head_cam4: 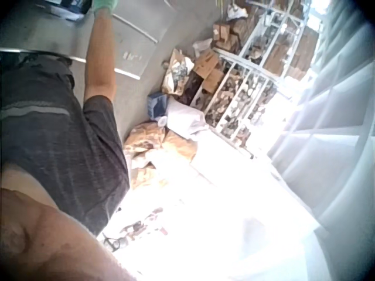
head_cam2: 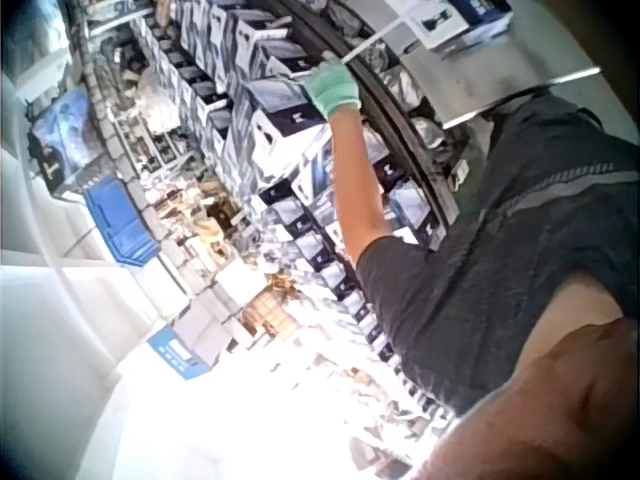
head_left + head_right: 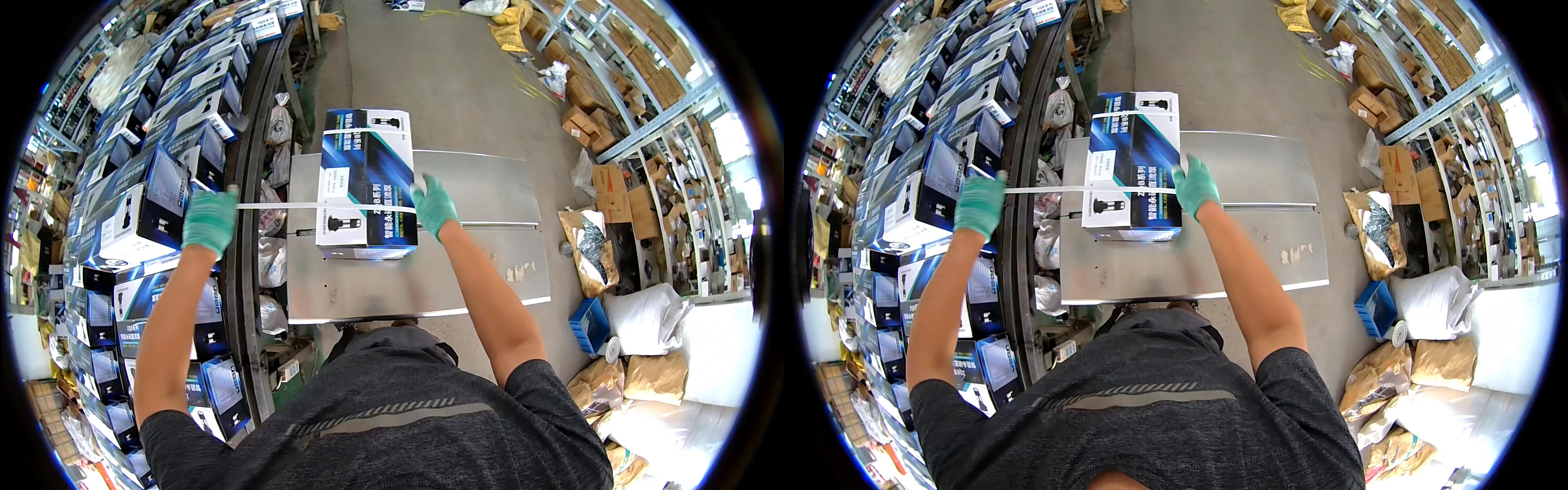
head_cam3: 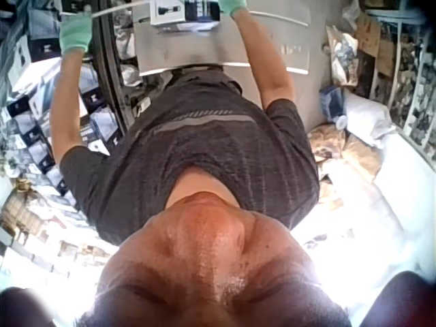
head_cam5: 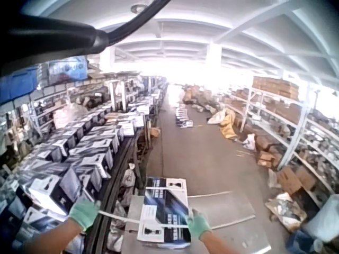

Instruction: The person repeatedly picks up blue and white product boxes from a nearby shelf, places them on a metal table, and secures them with white plastic straps using a handheld strapping tool. After strapping, the person lifts the boxes and stacks them onto a red pallet jack. This cycle of picking, strapping, and stacking is performed continuously throughout the video.

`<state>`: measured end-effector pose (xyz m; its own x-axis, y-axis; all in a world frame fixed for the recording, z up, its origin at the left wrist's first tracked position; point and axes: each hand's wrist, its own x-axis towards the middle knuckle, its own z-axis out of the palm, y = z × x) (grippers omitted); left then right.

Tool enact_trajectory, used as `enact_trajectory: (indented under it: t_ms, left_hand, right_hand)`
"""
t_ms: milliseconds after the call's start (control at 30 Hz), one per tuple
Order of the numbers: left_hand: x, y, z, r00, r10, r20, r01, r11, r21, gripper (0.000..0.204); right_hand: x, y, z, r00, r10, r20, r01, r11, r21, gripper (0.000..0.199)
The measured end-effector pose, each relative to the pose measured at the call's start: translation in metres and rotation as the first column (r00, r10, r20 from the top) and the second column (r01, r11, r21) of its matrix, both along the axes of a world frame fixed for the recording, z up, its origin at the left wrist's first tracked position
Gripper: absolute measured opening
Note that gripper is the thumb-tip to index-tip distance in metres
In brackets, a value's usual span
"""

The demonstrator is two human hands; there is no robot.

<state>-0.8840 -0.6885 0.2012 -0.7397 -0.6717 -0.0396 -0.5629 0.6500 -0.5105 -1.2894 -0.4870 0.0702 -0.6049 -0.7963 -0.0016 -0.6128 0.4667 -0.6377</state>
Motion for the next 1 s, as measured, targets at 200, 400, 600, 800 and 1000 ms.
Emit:
enact_trajectory:
  t_ms: [200,400,600,800,1000]
  left_hand:
    - [0.151,-0.051,0.033,0.991,0.072,-0.115,-0.107,0.936,-0.335,0.034]
    - [0.120,-0.033,0.058,0.727,0.344,-0.594,-0.403,0.915,0.037,0.032]
    - [0.017,-0.003,-0.022,-0.457,0.871,-0.180,0.586,0.447,0.676,0.031]
    - [-0.013,-0.002,-0.174,-0.527,0.810,0.257,0.698,0.241,0.674,0.031]
    - [-0.019,-0.003,-0.263,-0.637,0.696,0.330,0.692,0.328,0.643,0.031]
  right_hand:
    - [0.077,-0.015,-0.005,0.963,-0.213,0.166,0.162,0.947,0.277,0.087]
    - [0.076,-0.011,-0.009,0.962,-0.265,0.070,0.238,0.933,0.269,0.092]
    - [0.081,-0.014,-0.011,0.967,-0.254,0.038,0.236,0.938,0.252,0.090]
    - [0.085,-0.019,-0.006,0.960,-0.278,0.045,0.256,0.928,0.272,0.084]
    - [0.083,-0.018,-0.015,0.953,-0.301,0.022,0.285,0.920,0.268,0.083]
